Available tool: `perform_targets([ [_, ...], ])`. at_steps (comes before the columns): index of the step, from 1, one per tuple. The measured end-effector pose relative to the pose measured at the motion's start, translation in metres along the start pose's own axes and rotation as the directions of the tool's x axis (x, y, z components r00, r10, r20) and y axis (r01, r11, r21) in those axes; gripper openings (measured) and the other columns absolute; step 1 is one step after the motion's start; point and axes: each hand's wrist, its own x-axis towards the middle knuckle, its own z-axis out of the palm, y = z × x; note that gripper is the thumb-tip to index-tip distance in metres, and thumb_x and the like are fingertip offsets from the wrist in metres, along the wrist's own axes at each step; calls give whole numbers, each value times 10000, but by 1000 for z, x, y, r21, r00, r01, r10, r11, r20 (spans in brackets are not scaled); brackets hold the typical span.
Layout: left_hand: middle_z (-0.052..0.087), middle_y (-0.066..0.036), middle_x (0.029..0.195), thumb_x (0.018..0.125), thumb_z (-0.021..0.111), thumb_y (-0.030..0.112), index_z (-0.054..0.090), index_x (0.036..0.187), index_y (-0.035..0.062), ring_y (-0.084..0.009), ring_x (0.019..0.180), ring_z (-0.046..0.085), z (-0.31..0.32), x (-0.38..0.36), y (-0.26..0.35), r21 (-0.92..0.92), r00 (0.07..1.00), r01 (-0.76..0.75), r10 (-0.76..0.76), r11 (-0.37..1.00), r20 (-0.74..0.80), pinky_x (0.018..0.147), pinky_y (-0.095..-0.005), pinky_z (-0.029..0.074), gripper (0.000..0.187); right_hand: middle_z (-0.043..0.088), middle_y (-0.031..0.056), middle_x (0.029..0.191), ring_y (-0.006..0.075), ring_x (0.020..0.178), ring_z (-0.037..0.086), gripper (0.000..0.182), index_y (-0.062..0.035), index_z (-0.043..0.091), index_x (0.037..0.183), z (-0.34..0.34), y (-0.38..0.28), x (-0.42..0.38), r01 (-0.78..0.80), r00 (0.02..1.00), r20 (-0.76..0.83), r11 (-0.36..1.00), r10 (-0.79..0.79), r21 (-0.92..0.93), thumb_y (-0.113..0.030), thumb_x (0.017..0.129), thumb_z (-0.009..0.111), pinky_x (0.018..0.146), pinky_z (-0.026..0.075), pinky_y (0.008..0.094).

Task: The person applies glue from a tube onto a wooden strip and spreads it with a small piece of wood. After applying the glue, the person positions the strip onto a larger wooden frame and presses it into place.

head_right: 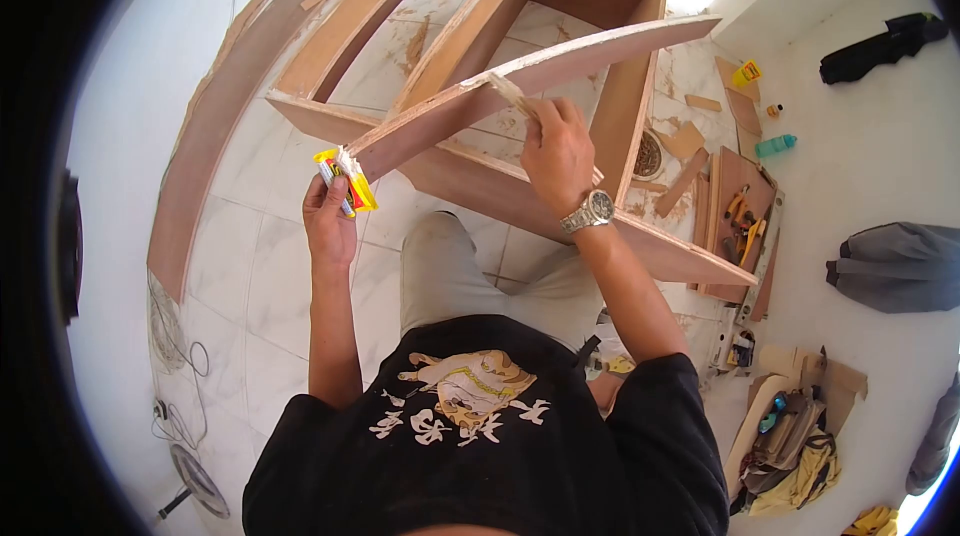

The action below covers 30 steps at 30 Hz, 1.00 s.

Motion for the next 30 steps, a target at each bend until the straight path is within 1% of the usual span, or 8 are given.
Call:
perform_targets([
  [4,680,-41,1135,984,646,101,644,1211,17,-122,1053,628,4,-1,4,24,999,13,-14,1000,31,963,-310,495,242,657,117,987,333,927,628,211,-59,705,1045,10,-8,2,103,995,17,995,-103,11,13,859,636,783,521,424],
  [7,682,-34,1130,981,654,112,646,1216,18,-119,1053,625,12,-4,8,32,1000,26,-26,999,9,962,-305,493,254,661,131,967,325,886,647,196,-45,705,1048,7,12,3,59,997,-46,994,-63,-89,-2,866,647,759,525,412],
  [10,681,-27,1127,976,664,122,648,1218,21,-115,1049,626,7,-3,8,46,999,22,-23,999,32,954,-301,491,262,669,138,948,359,852,640,193,-63,723,1031,-3,38,10,-195,979,-50,980,197,44,-32,865,631,745,520,451],
  [13,683,-18,1116,973,672,128,658,1194,31,-109,1037,628,8,-2,9,44,999,23,-25,999,47,940,-295,490,242,673,165,909,387,796,645,177,-51,726,1014,-7,50,20,-224,974,-14,973,225,54,-44,866,628,717,514,464],
  [19,686,-9,1086,973,677,140,672,1142,43,-104,1012,630,5,-2,5,57,1000,6,-7,998,14,925,-289,490,195,672,179,925,398,809,643,177,-43,733,999,-7,29,18,-174,981,101,981,164,91,-38,854,632,724,519,466],
  [23,683,-10,1070,961,692,130,672,1145,33,-100,991,627,7,-2,5,41,1000,0,0,999,13,905,-280,492,209,684,145,933,340,887,653,202,-31,742,1026,-6,27,19,-24,1000,-6,999,23,-42,-14,846,651,799,522,423],
  [28,689,-14,1041,937,722,108,680,1141,20,-95,958,633,6,-1,5,15,1000,12,-12,1000,-1,880,-269,503,227,669,125,961,337,962,632,173,-66,734,974,-9,45,27,-91,995,-48,974,83,-208,-25,840,632,809,532,445],
  [30,690,-17,1044,939,718,106,681,1139,20,-96,961,635,5,0,6,22,1000,8,-8,1000,2,884,-271,504,221,666,126,969,340,966,630,177,-63,731,980,-9,44,28,-27,998,-56,984,17,-178,-27,844,624,809,530,450],
])
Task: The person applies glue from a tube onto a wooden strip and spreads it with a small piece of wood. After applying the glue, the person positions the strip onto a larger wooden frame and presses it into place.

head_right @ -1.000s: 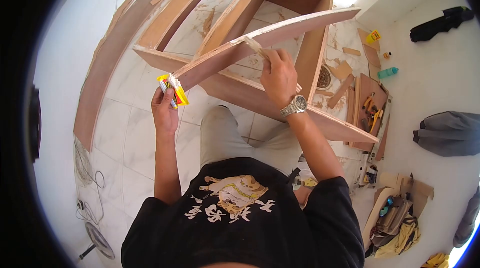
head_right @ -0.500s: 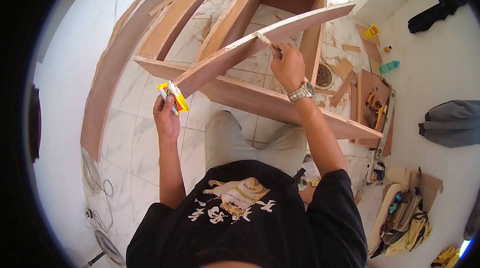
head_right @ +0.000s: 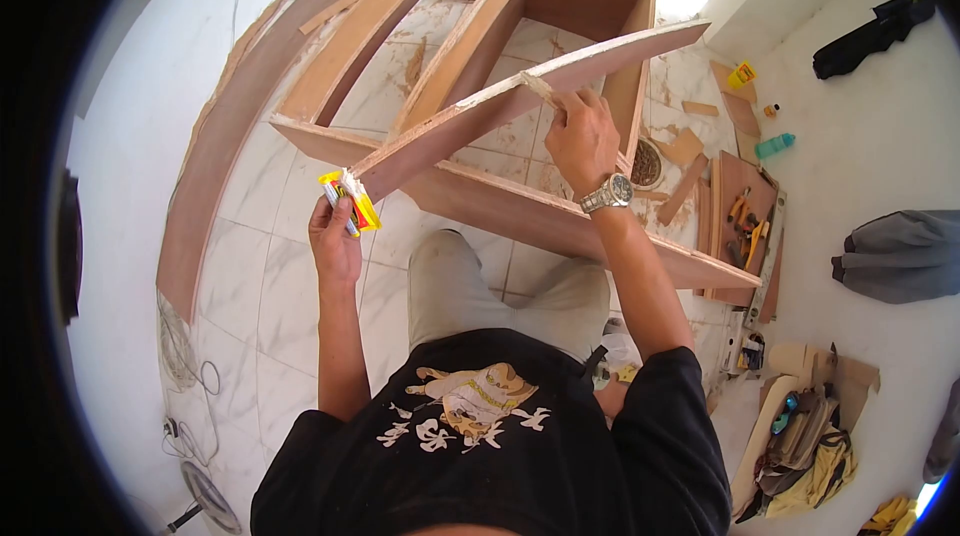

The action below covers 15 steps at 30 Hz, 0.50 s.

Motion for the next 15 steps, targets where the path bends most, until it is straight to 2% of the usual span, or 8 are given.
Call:
perform_targets([
  [4,695,-23,1051,940,717,107,682,1137,22,-96,965,637,9,-3,2,-17,1000,1,-2,1000,-21,882,-272,507,218,692,152,958,344,893,658,199,-29,731,1025,2,9,-2,5,1000,-10,999,-5,-50,-11,843,651,796,529,419],
  [7,701,-25,1048,943,710,96,682,1140,18,-96,949,644,7,-3,2,-28,1000,-13,14,1000,7,869,-267,515,214,700,171,963,323,843,677,182,-8,719,1034,7,26,3,-143,989,-32,989,145,47,-20,866,651,761,536,408],
  [10,702,-20,1049,970,666,93,677,1127,35,-108,966,654,2,-1,0,-46,999,-1,3,999,46,892,-289,522,168,677,191,918,388,816,645,174,-24,704,1028,13,15,-5,-257,966,65,947,249,190,-47,873,629,748,513,457],
  [13,709,-25,1017,947,700,76,688,1131,14,-90,908,652,3,-1,-1,-68,1000,-8,9,998,17,842,-261,523,195,672,184,926,382,810,648,160,-30,704,1029,13,-19,-20,-250,965,138,938,222,240,-53,888,632,721,508,460],
  [15,710,-28,1013,944,707,83,690,1125,14,-90,906,652,1,-1,-2,-81,1000,-10,11,997,22,839,-263,524,195,660,175,928,381,813,645,156,-45,708,1031,10,-47,-29,-189,972,181,953,148,237,-54,889,644,710,511,462],
])
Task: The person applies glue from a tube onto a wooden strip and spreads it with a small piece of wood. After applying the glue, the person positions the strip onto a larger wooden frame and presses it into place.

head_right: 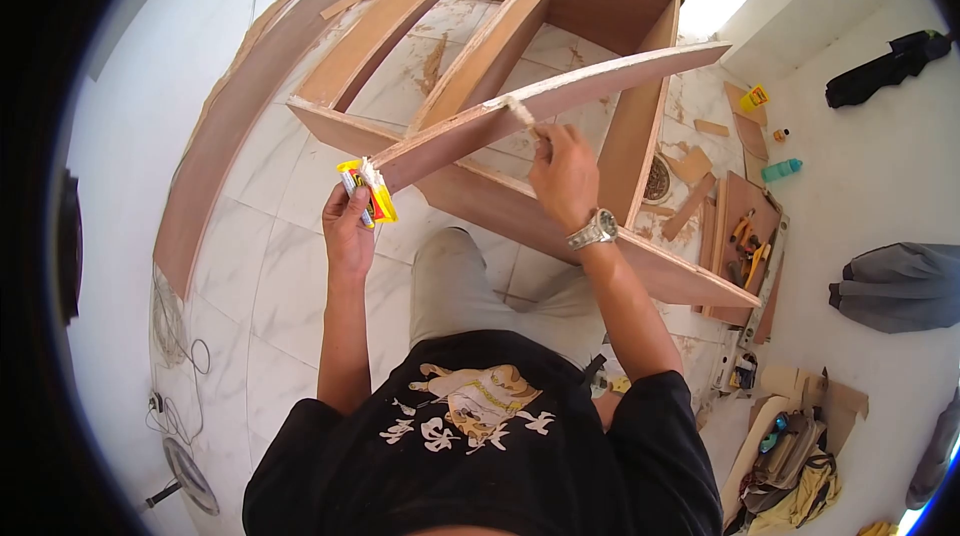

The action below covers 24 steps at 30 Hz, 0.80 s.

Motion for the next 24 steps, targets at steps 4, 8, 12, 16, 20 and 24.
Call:
perform_targets([
  [4,712,-32,1009,942,709,87,687,1128,7,-98,905,657,4,0,2,10,1000,3,-3,1000,5,844,-270,528,204,653,169,928,384,836,640,156,-55,714,1019,3,-22,-8,86,996,2,996,-86,11,-55,876,654,712,511,472],
  [8,705,-43,1056,965,674,94,675,1117,24,-108,966,657,0,0,3,31,999,23,-25,999,40,892,-285,525,167,667,163,935,358,831,663,179,-29,709,1032,4,-14,-2,113,992,-42,987,-118,-116,-22,861,657,723,519,435],
  [12,703,-45,1059,969,670,95,671,1124,21,-112,962,656,-1,0,1,19,999,6,-6,1000,34,890,-288,525,172,673,160,939,355,829,668,185,-22,710,1033,-3,-33,-11,91,993,78,996,-90,-13,-5,859,651,740,523,424],
  [16,696,-49,1078,971,667,97,666,1132,17,-118,980,651,-4,0,-1,21,999,20,-21,1000,27,898,-296,524,179,677,163,944,359,812,666,193,-34,718,1039,6,-21,-4,70,995,-70,997,-72,-33,-12,859,652,739,526,425],
  [20,688,-57,1116,975,662,98,657,1162,11,-132,1025,645,-10,2,-3,67,1000,17,-19,998,20,929,-311,516,206,683,151,958,305,804,673,177,-40,723,1033,13,-25,-19,143,989,-14,989,-144,-39,-27,868,659,718,534,404],
  [24,685,-21,1057,945,711,106,672,1139,18,-105,972,637,6,0,4,64,1000,22,-21,998,-9,886,-287,516,216,677,120,969,221,786,662,149,-2,697,1026,-1,-8,-14,-179,984,37,949,176,260,-51,889,667,682,540,372],
])
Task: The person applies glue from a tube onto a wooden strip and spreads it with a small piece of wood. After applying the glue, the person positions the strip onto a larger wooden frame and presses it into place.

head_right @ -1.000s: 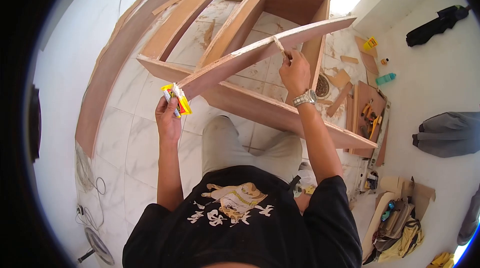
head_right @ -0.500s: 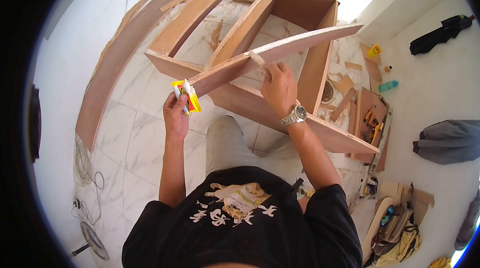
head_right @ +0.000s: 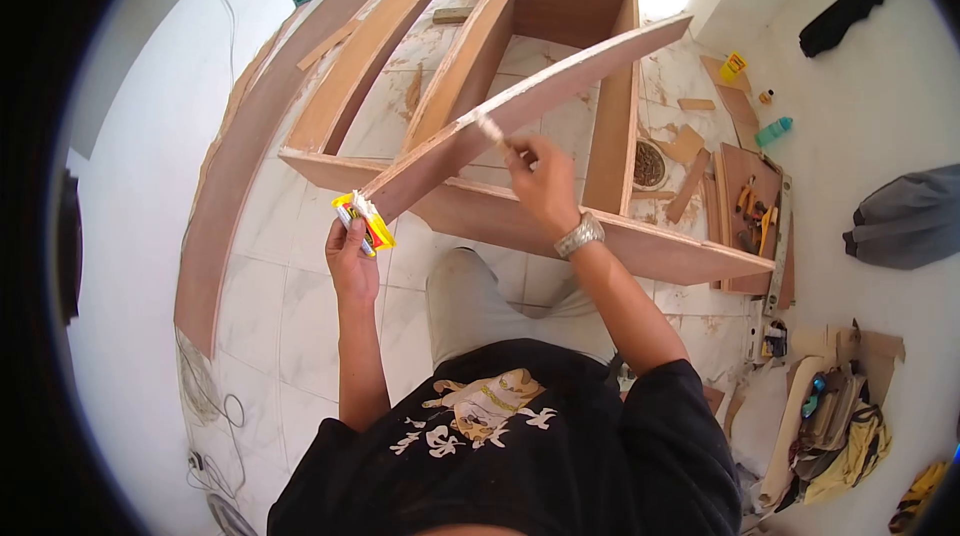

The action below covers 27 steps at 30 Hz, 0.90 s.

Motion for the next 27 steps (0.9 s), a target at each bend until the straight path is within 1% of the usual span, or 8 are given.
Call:
perform_targets([
  [3,684,-30,1066,953,702,113,665,1147,19,-116,991,639,6,-3,6,3,1000,11,-11,1000,5,904,-306,518,219,684,75,931,144,784,644,166,26,682,1045,5,50,39,-160,938,-165,802,306,576,-62,905,671,652,532,306],
  [6,683,-36,1072,954,700,114,664,1145,17,-122,1000,641,5,-3,6,25,1000,19,-19,999,-8,921,-310,516,217,670,57,939,139,842,644,213,28,650,1118,14,77,67,-193,910,-142,702,389,686,-87,940,675,703,546,295],
  [9,676,-46,1097,958,692,109,649,1165,7,-130,1027,636,5,-2,4,35,1000,3,-3,999,-8,942,-314,509,235,677,52,920,129,834,635,192,25,655,1110,34,62,47,-281,944,22,764,331,580,-64,940,662,703,532,270],
  [12,666,-52,1112,961,683,102,632,1186,-1,-128,1025,627,7,-3,6,23,1000,14,-14,1000,0,930,-305,502,253,678,45,831,127,744,630,170,28,675,1070,39,9,5,-84,985,172,921,20,379,-38,915,653,673,509,255],
  [15,672,-32,1063,961,681,101,648,1174,11,-99,959,619,-6,0,0,-16,999,41,-41,999,13,869,-278,499,234,687,46,978,118,821,622,186,29,650,1123,26,-21,-15,-13,994,106,929,-28,371,-63,962,637,713,523,257],
  [18,700,-18,1053,971,676,119,675,1149,34,-89,974,638,0,-4,0,-93,999,28,-31,995,-26,873,-275,510,198,679,44,1005,107,829,621,178,18,647,1126,21,-17,-33,-216,969,221,816,111,536,-63,969,627,710,524,258],
  [23,695,-42,1151,966,670,85,621,1232,48,-134,1012,674,9,-12,13,-260,995,34,-57,965,-80,903,-342,548,273,672,53,1027,107,845,627,190,4,637,1140,26,-5,-55,-398,909,369,666,193,631,-89,975,635,712,535,269],
  [27,699,-45,1132,943,688,50,608,1263,27,-128,992,673,9,-26,23,-134,993,20,-35,991,-109,874,-308,555,330,648,57,1023,112,860,621,196,15,626,1148,35,-18,-82,-510,850,486,543,202,667,-81,978,616,711,550,272],
])
